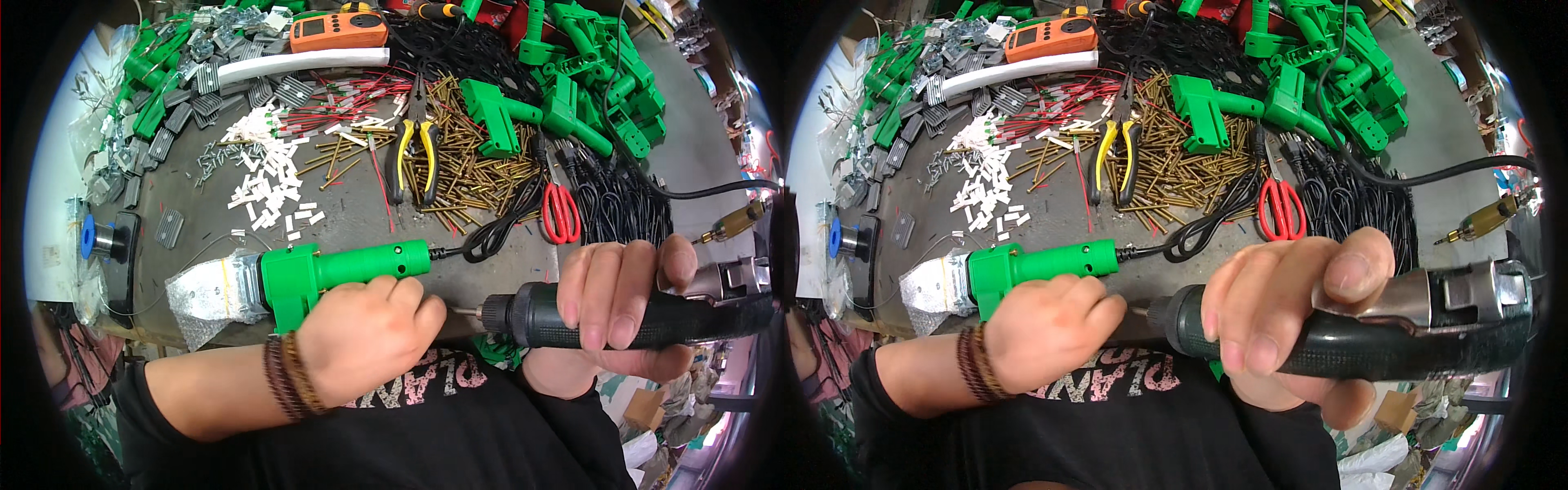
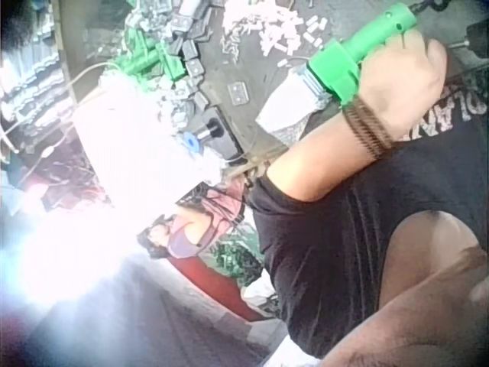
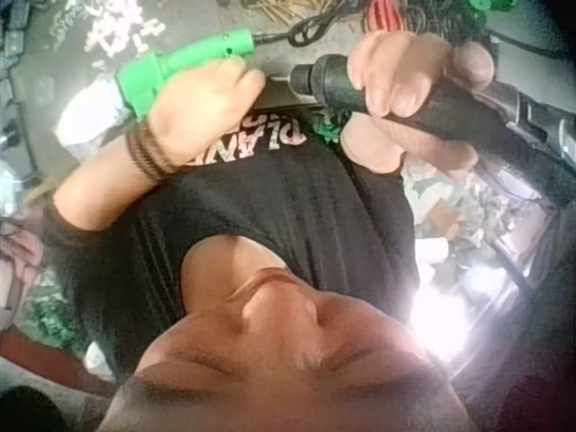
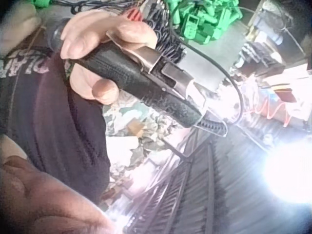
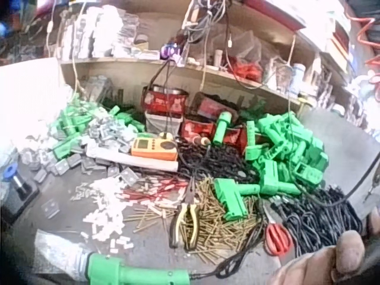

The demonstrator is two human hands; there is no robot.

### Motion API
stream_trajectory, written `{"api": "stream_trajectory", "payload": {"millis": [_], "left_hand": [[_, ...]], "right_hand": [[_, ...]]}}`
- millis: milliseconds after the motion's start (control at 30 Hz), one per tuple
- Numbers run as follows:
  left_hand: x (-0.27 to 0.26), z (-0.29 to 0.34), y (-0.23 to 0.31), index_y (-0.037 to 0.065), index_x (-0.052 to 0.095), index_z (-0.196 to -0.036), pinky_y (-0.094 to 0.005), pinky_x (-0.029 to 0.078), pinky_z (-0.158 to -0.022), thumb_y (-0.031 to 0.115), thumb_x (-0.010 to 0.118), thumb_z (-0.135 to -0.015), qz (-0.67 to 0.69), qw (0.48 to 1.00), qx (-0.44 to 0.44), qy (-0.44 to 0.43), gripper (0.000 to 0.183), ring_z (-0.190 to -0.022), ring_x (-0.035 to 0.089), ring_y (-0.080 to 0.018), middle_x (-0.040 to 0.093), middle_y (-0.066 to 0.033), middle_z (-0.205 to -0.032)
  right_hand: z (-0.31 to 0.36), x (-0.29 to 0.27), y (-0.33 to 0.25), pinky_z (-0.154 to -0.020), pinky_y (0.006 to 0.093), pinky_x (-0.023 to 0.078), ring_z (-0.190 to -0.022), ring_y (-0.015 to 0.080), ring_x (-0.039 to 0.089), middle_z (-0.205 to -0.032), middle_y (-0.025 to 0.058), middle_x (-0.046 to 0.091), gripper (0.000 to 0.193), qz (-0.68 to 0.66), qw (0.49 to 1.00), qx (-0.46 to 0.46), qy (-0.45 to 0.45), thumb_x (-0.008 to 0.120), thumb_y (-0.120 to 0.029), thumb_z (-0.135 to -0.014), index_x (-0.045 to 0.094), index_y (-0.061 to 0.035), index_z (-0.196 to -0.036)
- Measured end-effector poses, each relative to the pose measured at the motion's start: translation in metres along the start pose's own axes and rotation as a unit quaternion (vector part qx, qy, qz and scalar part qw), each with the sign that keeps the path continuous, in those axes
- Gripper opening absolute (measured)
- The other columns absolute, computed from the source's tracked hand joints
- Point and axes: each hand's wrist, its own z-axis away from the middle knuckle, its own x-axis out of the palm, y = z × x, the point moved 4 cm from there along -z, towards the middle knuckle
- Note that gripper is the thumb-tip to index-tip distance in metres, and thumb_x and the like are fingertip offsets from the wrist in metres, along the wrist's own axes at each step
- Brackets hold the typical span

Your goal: Assembling the internal components of a handheld tool, involving soldering wires and closing the green plastic casing.

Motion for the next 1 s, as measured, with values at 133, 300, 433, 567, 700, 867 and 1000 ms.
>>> {"api": "stream_trajectory", "payload": {"millis": [133,300,433,567,700,867,1000], "left_hand": [[-0.035,-0.006,-0.037,0.003,0.062,-0.109,-0.0412,0.054,-0.073,-0.002,0.068,-0.080,0.226,0.967,-0.047,0.110,0.030,-0.087,0.066,-0.0322,0.067,-0.0134,-0.097],[-0.023,-0.012,-0.052,0.003,0.063,-0.105,-0.0418,0.049,-0.080,0.003,0.071,-0.081,0.241,0.965,-0.075,0.074,0.026,-0.084,0.065,-0.0286,0.067,-0.0119,-0.097],[-0.016,-0.012,-0.058,0.004,0.064,-0.103,-0.0422,0.047,-0.084,0.004,0.073,-0.079,0.276,0.954,-0.098,0.059,0.026,-0.084,0.064,-0.0294,0.066,-0.0104,-0.096],[-0.016,-0.009,-0.054,0.005,0.066,-0.109,-0.0421,0.048,-0.083,0.008,0.074,-0.078,0.166,0.977,-0.077,0.110,0.032,-0.084,0.064,-0.0315,0.066,-0.0095,-0.095],[-0.016,-0.003,-0.049,0.006,0.066,-0.118,-0.0413,0.050,-0.077,0.014,0.073,-0.079,0.064,0.992,-0.106,0.038,0.040,-0.085,0.064,-0.0324,0.065,-0.0106,-0.096],[-0.011,-0.001,-0.051,0.005,0.066,-0.119,-0.0409,0.050,-0.073,0.016,0.073,-0.079,0.062,0.992,-0.102,0.038,0.042,-0.083,0.064,-0.0316,0.064,-0.0102,-0.095],[-0.008,0.000,-0.053,0.004,0.066,-0.120,-0.0402,0.050,-0.074,0.017,0.072,-0.080,0.068,0.992,-0.099,0.036,0.042,-0.084,0.063,-0.0299,0.063,-0.0093,-0.093]], "right_hand": [[-0.006,0.002,0.000,-0.064,0.0297,0.051,-0.070,0.0149,0.064,-0.089,0.0035,0.064,0.067,0.026,0.998,-0.026,-0.044,0.073,-0.038,-0.090,0.042,-0.0039,-0.138],[-0.007,0.003,0.005,-0.064,0.0314,0.051,-0.070,0.0152,0.064,-0.088,0.0033,0.064,0.070,0.033,0.999,-0.008,-0.006,0.073,-0.040,-0.090,0.039,-0.0052,-0.140],[-0.015,-0.001,0.007,-0.065,0.0320,0.051,-0.071,0.0156,0.064,-0.089,0.0036,0.064,0.071,0.028,0.998,-0.001,-0.062,0.073,-0.040,-0.089,0.038,-0.0051,-0.141],[-0.023,0.003,0.015,-0.068,0.0334,0.051,-0.073,0.0169,0.064,-0.092,0.0044,0.064,0.072,0.041,0.995,0.004,-0.090,0.074,-0.041,-0.089,0.038,-0.0063,-0.141],[-0.032,0.007,0.029,-0.069,0.0338,0.050,-0.075,0.0175,0.064,-0.094,0.0045,0.064,0.078,0.071,0.992,-0.021,-0.102,0.075,-0.046,-0.087,0.037,-0.0077,-0.144],[-0.033,0.011,0.043,-0.070,0.0341,0.051,-0.073,0.0182,0.065,-0.093,0.0049,0.066,0.085,0.093,0.990,0.014,-0.102,0.081,-0.048,-0.082,0.036,-0.0093,-0.144],[-0.034,0.012,0.048,-0.070,0.0349,0.051,-0.073,0.0182,0.066,-0.092,0.0046,0.067,0.084,0.120,0.987,0.024,-0.107,0.081,-0.048,-0.082,0.037,-0.0096,-0.142]]}}
